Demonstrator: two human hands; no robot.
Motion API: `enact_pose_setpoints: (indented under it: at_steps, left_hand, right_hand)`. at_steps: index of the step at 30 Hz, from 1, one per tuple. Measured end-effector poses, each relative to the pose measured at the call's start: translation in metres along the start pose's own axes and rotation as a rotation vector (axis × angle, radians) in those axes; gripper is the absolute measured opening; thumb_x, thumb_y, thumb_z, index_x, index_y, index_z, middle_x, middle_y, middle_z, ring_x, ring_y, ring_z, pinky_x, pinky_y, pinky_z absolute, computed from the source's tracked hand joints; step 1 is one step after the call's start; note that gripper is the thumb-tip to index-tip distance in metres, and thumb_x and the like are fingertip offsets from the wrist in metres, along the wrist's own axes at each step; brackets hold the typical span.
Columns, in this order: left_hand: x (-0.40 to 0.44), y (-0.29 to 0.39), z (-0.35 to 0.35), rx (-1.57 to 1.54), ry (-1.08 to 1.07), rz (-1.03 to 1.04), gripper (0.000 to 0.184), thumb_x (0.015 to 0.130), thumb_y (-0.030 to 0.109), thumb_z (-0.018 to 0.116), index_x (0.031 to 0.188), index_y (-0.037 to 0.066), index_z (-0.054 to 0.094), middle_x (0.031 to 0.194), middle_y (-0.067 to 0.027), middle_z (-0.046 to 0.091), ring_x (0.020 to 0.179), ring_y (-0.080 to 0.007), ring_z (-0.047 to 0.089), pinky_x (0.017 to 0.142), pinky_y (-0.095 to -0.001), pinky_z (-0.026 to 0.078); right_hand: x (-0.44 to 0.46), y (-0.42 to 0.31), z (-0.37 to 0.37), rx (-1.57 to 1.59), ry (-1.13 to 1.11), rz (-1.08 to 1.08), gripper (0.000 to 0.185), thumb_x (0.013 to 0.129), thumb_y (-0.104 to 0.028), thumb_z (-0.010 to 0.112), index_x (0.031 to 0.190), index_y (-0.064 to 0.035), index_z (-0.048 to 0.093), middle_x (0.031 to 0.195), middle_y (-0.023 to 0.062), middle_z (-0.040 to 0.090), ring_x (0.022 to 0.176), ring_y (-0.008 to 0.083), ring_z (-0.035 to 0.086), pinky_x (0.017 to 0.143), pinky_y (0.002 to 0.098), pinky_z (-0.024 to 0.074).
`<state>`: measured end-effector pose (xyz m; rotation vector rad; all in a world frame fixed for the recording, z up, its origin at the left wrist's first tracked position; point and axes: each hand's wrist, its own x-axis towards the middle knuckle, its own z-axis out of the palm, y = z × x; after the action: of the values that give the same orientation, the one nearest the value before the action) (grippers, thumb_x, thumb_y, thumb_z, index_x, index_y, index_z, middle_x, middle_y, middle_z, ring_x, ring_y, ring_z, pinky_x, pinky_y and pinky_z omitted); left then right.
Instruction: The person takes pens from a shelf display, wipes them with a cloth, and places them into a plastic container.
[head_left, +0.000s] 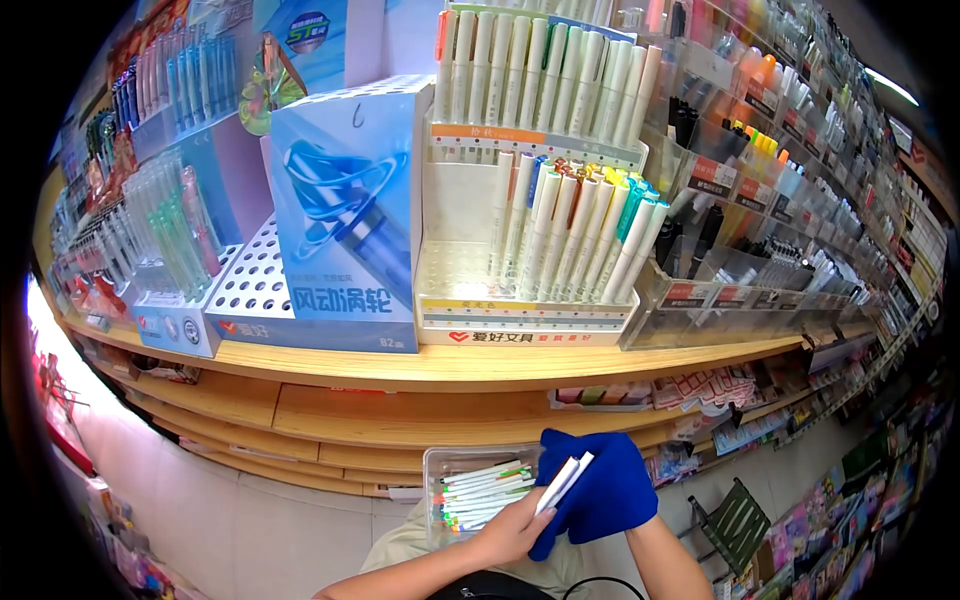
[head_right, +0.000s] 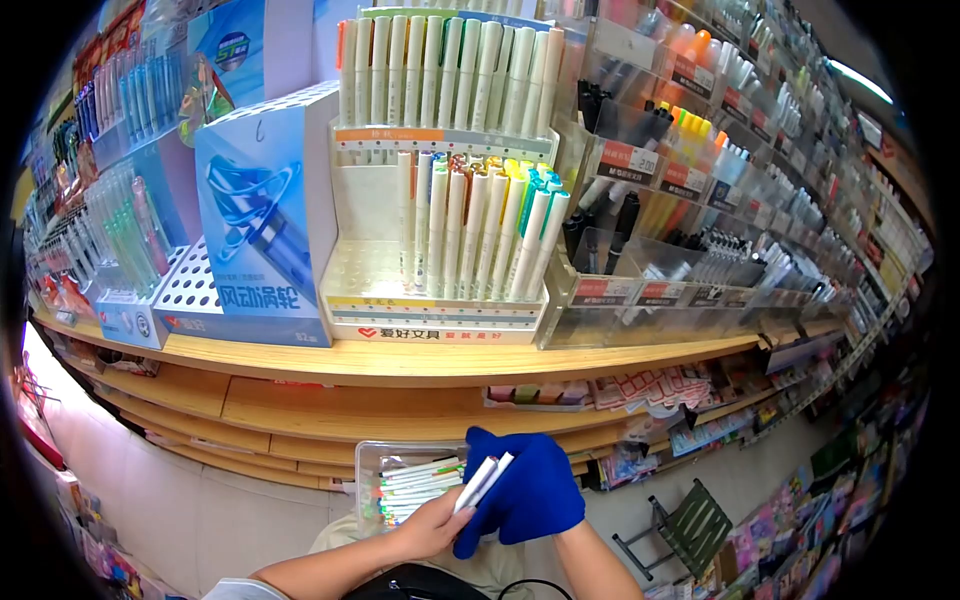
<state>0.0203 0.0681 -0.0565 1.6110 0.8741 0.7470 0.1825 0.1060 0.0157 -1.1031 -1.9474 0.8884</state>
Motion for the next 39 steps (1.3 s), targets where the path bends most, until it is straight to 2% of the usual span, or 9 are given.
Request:
enact_pose_setpoints:
  at_steps: [2,4,6,9,12,17,23,30,39]
  left_hand:
    - [0.001,-0.007,-0.003,-0.211,-0.098,-0.089,0.015,0.095,0.019,0.04,0.095,0.004,0.045,0.076,-0.0116,0.055,0.063,-0.0211,0.054,0.058,-0.0308,0.042]
    - [0.003,-0.012,-0.002,-0.401,-0.15,-0.066,0.018,0.096,0.02,0.039,0.09,0.006,0.047,0.072,0.0001,0.051,0.059,-0.0061,0.045,0.054,-0.0216,0.039]
    - [0.002,0.002,-0.008,-0.427,-0.197,-0.232,0.017,0.096,0.021,0.04,0.09,0.006,0.048,0.072,0.0006,0.052,0.058,-0.006,0.046,0.053,-0.0214,0.039]
    - [0.004,-0.004,-0.011,-0.495,-0.226,-0.272,0.017,0.094,0.022,0.045,0.088,0.007,0.05,0.073,0.0014,0.054,0.057,-0.0051,0.046,0.05,-0.0202,0.038]
    - [0.003,-0.013,-0.009,-0.626,-0.265,-0.269,0.016,0.093,0.022,0.048,0.089,0.007,0.052,0.074,0.0006,0.055,0.056,-0.006,0.046,0.049,-0.0204,0.037]
    - [0.0,-0.007,-0.009,-0.819,-0.286,-0.283,0.017,0.093,0.022,0.048,0.088,0.006,0.053,0.076,-0.0007,0.055,0.057,-0.0071,0.047,0.049,-0.0203,0.037]
    - [0.001,-0.001,-0.018,-0.966,-0.27,-0.309,0.015,0.092,0.02,0.05,0.096,0.005,0.052,0.078,-0.0043,0.057,0.057,-0.0089,0.048,0.05,-0.0208,0.038]
    - [0.003,-0.016,-0.012,-0.926,-0.296,-0.324,0.02,0.092,0.021,0.05,0.106,0.007,0.047,0.078,-0.0052,0.056,0.054,-0.0074,0.045,0.047,-0.0188,0.035]
    - [0.002,-0.015,-0.019,-1.182,-0.45,-0.302,0.032,0.091,0.033,0.049,0.108,0.005,0.046,0.083,-0.0076,0.055,0.056,-0.0066,0.043,0.047,-0.0185,0.035]
  right_hand:
    - [0.005,-0.016,-0.002,-0.098,-0.044,0.021,0.033,0.054,-0.009,0.075,0.081,-0.0034,0.056,0.073,0.0047,0.058,0.064,0.0167,0.053,0.063,0.0254,0.0433]
    - [0.001,0.002,0.006,0.195,-0.071,0.056,0.032,0.057,-0.009,0.074,0.082,-0.0033,0.055,0.079,0.005,0.059,0.072,0.0141,0.055,0.065,0.0255,0.0444]
    - [-0.01,0.021,0.017,0.728,-0.109,0.263,0.03,0.065,-0.006,0.069,0.09,-0.0041,0.053,0.09,0.0069,0.059,0.081,0.0132,0.056,0.068,0.0272,0.0459]
    - [-0.023,0.023,0.024,0.834,0.094,0.404,0.032,0.07,-0.006,0.065,0.099,-0.0042,0.051,0.09,0.0069,0.059,0.081,0.0133,0.056,0.068,0.0274,0.0463]
    - [-0.02,0.033,0.027,0.212,0.21,0.145,0.043,0.066,-0.011,0.066,0.106,-0.0059,0.052,0.087,0.0081,0.062,0.079,0.0205,0.059,0.069,0.0323,0.0471]
    - [-0.011,0.006,-0.004,-0.684,-0.139,0.004,0.044,0.057,-0.02,0.072,0.098,-0.0084,0.06,0.086,0.0086,0.062,0.079,0.0291,0.058,0.068,0.0355,0.0462]
    - [-0.012,0.015,0.01,0.316,0.092,0.192,0.038,0.061,-0.01,0.07,0.096,-0.0034,0.057,0.098,0.0135,0.059,0.088,0.028,0.057,0.073,0.0321,0.045]
    - [-0.027,0.018,0.003,-0.48,0.134,-0.181,0.048,0.058,-0.02,0.072,0.101,-0.0046,0.058,0.097,0.0128,0.06,0.091,0.0294,0.057,0.079,0.0372,0.045]
    - [-0.013,0.009,-0.008,-0.382,0.158,-0.167,0.061,0.055,-0.02,0.077,0.11,-0.0074,0.055,0.095,0.0086,0.06,0.083,0.0228,0.058,0.072,0.0333,0.0457]
